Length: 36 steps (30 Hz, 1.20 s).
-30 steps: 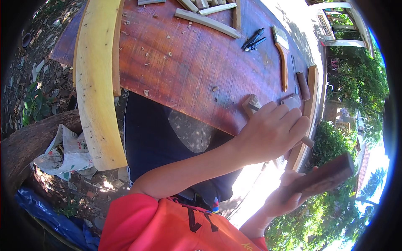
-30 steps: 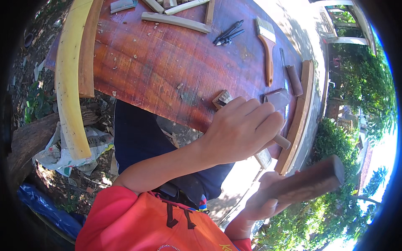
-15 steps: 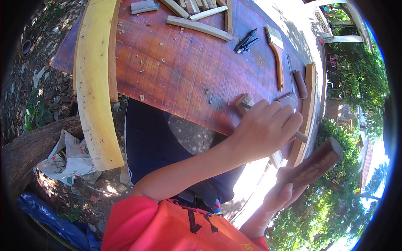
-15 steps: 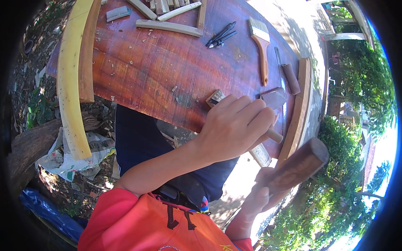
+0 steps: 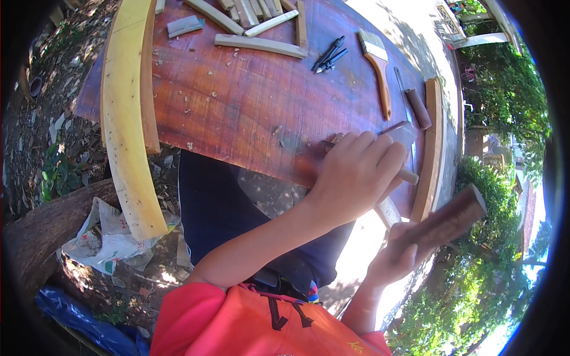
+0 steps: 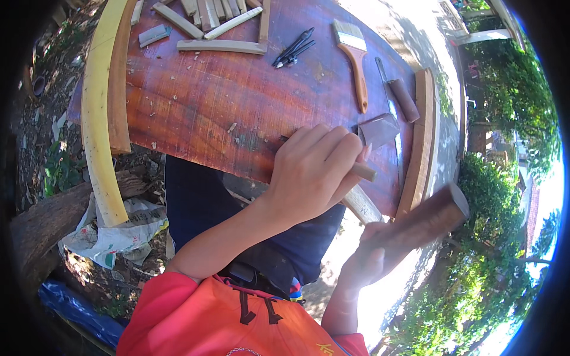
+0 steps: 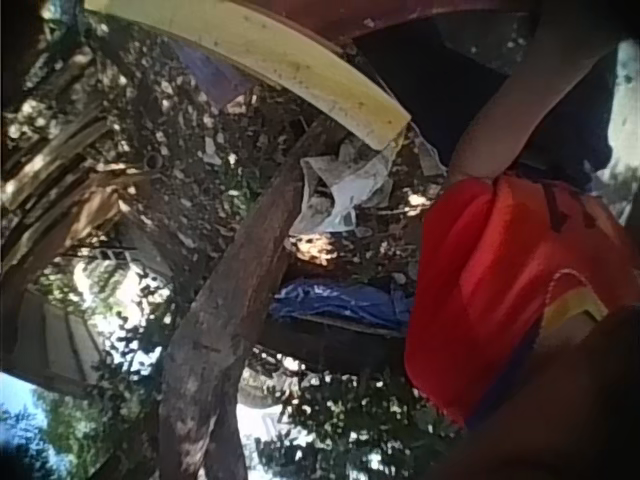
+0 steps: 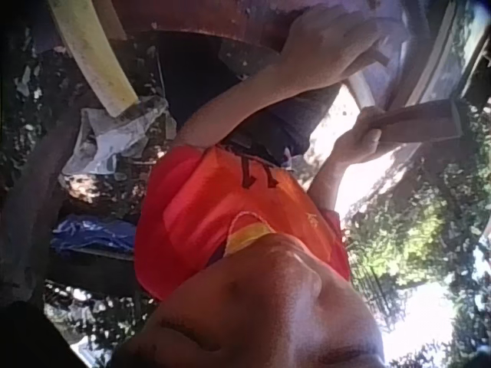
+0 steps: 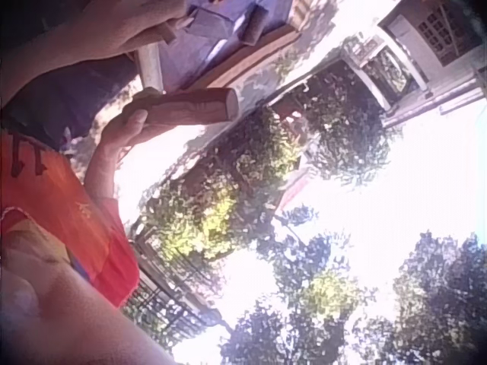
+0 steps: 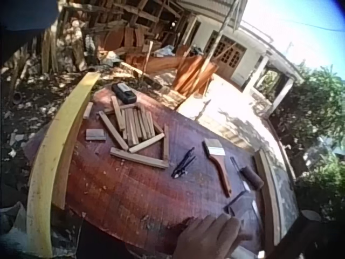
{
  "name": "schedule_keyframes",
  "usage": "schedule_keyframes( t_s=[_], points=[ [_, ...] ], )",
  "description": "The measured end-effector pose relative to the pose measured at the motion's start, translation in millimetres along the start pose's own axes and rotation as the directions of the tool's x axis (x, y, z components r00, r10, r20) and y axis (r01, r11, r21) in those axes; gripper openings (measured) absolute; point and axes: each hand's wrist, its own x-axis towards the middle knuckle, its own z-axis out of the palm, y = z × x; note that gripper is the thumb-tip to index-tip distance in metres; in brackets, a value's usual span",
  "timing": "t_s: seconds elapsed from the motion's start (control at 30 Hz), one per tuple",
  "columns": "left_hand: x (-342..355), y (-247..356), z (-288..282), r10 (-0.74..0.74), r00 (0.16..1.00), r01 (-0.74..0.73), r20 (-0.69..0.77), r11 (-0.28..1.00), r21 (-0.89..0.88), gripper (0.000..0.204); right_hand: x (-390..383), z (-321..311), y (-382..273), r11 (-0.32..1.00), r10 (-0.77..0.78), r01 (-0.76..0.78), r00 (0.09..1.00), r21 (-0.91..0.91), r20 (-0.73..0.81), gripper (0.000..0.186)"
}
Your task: Measure and fit together pieces of wood for joinery using a mallet and small wood blocks.
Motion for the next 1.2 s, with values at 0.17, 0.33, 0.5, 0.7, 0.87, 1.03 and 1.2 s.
schedule_keyframes(
  t_s=[0.17,0.33,0.5,0.7,0.87,1.03,1.2],
  points=[
    [2.2,-0.9,-4.2,0.009,0.999,-0.009,0.039,1.000,0.005,0.021,9.7,15.9,4.8,0.950,0.294,-0.295,0.955,0.099,0.023,0.066],
    [2.0,-1.6,-12.7,0.027,0.989,-0.050,0.148,0.987,0.151,0.022,37.6,31.0,1.1,0.897,0.281,-0.340,0.932,0.283,0.230,0.060],
    [15.6,-0.2,-16.6,-0.001,0.976,-0.074,0.217,0.940,0.333,0.031,62.3,19.1,4.4,0.866,0.270,-0.383,0.900,0.323,0.343,0.054],
    [30.0,-7.5,-22.8,-0.071,0.943,-0.126,0.324,0.826,0.549,0.041,73.7,-12.3,4.6,0.962,0.034,0.076,0.919,-0.262,0.392,0.048],
    [27.8,-9.8,-21.0,-0.090,0.912,-0.200,0.400,0.753,0.627,0.036,73.6,-25.1,23.7,0.934,0.026,0.071,0.965,-0.351,0.262,0.048],
    [30.0,-9.8,-18.8,-0.051,0.898,-0.252,0.437,0.754,0.607,0.035,73.6,-30.3,31.7,0.896,0.149,-0.096,0.985,-0.433,0.090,0.054],
    [29.8,-11.2,-18.4,-0.003,0.892,-0.276,0.453,0.788,0.550,0.033,79.6,-17.5,37.4,0.867,0.103,-0.047,0.991,-0.497,0.086,0.062]
  ],
)
